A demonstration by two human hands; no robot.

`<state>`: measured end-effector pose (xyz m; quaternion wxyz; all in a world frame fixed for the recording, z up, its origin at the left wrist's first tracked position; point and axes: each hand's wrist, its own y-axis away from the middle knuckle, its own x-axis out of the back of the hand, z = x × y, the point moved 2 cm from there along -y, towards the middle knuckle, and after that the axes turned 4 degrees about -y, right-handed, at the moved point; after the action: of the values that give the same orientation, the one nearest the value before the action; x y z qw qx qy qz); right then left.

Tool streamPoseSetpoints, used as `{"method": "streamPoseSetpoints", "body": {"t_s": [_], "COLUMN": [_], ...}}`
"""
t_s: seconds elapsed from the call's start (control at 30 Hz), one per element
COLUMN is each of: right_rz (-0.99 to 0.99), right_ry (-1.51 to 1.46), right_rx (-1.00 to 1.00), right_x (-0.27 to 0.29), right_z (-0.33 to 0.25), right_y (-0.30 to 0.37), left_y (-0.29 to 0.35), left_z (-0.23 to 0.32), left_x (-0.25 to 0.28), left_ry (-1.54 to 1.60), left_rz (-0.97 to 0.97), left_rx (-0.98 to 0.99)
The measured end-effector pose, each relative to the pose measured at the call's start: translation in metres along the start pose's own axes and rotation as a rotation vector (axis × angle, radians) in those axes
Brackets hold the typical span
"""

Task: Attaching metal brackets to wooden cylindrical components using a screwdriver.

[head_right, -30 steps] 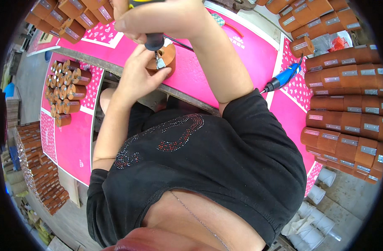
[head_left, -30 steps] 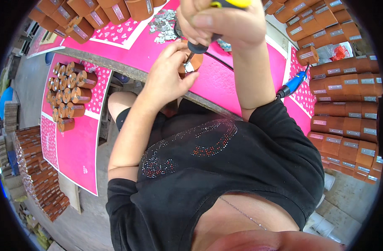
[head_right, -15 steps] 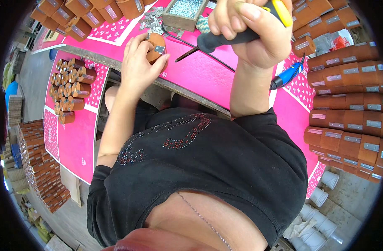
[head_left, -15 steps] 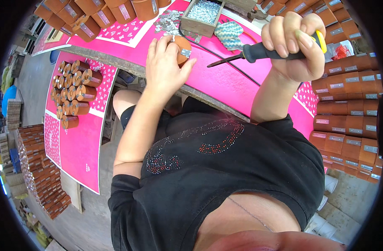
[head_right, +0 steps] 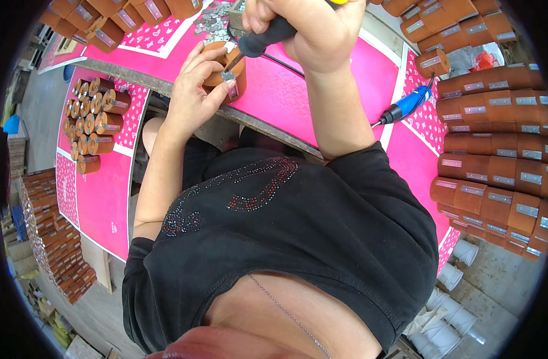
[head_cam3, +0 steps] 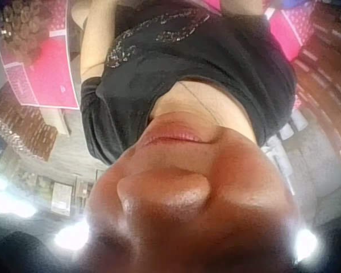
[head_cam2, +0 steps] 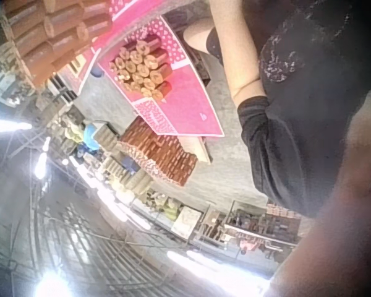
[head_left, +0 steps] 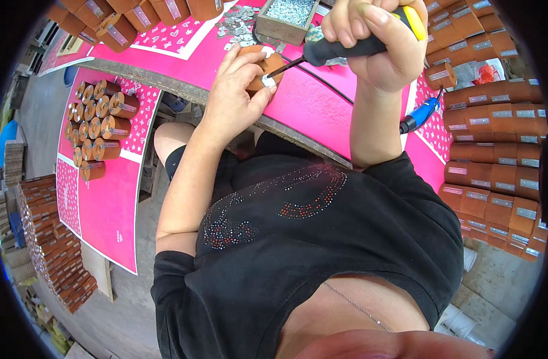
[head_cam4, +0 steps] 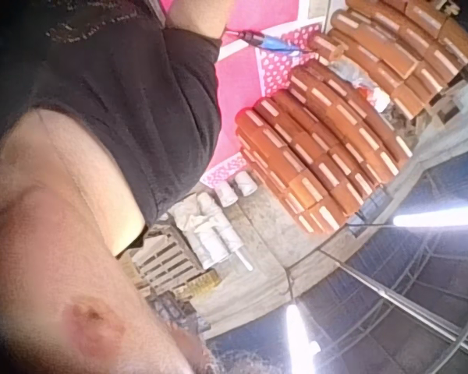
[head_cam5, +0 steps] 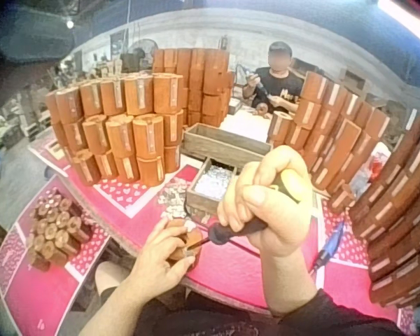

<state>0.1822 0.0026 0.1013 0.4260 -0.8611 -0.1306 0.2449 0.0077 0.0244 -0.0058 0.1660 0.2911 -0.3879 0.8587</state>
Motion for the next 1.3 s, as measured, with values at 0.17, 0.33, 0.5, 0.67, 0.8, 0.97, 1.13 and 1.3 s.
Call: {"method": "streamPoseSetpoints", "body": {"t_s": [0.17, 0.33, 0.5, 0.67, 0.8, 0.97, 1.13, 1.3], "right_rz": [-0.016, -0.031, -0.134, 0.147, 0.235, 0.05, 0.097, 0.056], "right_ry": [-0.055, -0.04, -0.099, 0.366, 0.495, 0.499, 0.329, 0.339], "right_rx": [-0.012, -0.039, -0.15, -0.497, -0.137, 0.148, 0.026, 0.122], "right_x": [0.001, 0.001, 0.0, -0.036, -0.037, -0.032, -0.025, -0.021], "right_z": [0.017, 0.02, 0.018, 0.006, 0.038, 0.048, 0.054, 0.055], "right_y": [-0.002, -0.003, -0.013, -0.029, -0.019, -0.022, -0.021, -0.021], "left_y": [0.003, 0.004, -0.001, 0.001, 0.003, -0.002, 0.001, 0.002], "left_z": [-0.003, -0.003, 0.0, -0.001, 0.0, -0.001, -0.002, -0.003], "left_x": [0.001, 0.003, 0.001, 0.005, 0.007, 0.005, 0.004, 0.003], "left_ry": [-0.023, -0.022, -0.016, -0.01, -0.013, 0.023, 0.005, -0.012], "left_rz": [0.007, 0.008, 0.001, -0.008, 0.002, -0.042, 0.014, 0.012], "left_rx": [0.008, 0.013, 0.016, 0.05, 0.074, 0.096, 0.046, 0.035]}}
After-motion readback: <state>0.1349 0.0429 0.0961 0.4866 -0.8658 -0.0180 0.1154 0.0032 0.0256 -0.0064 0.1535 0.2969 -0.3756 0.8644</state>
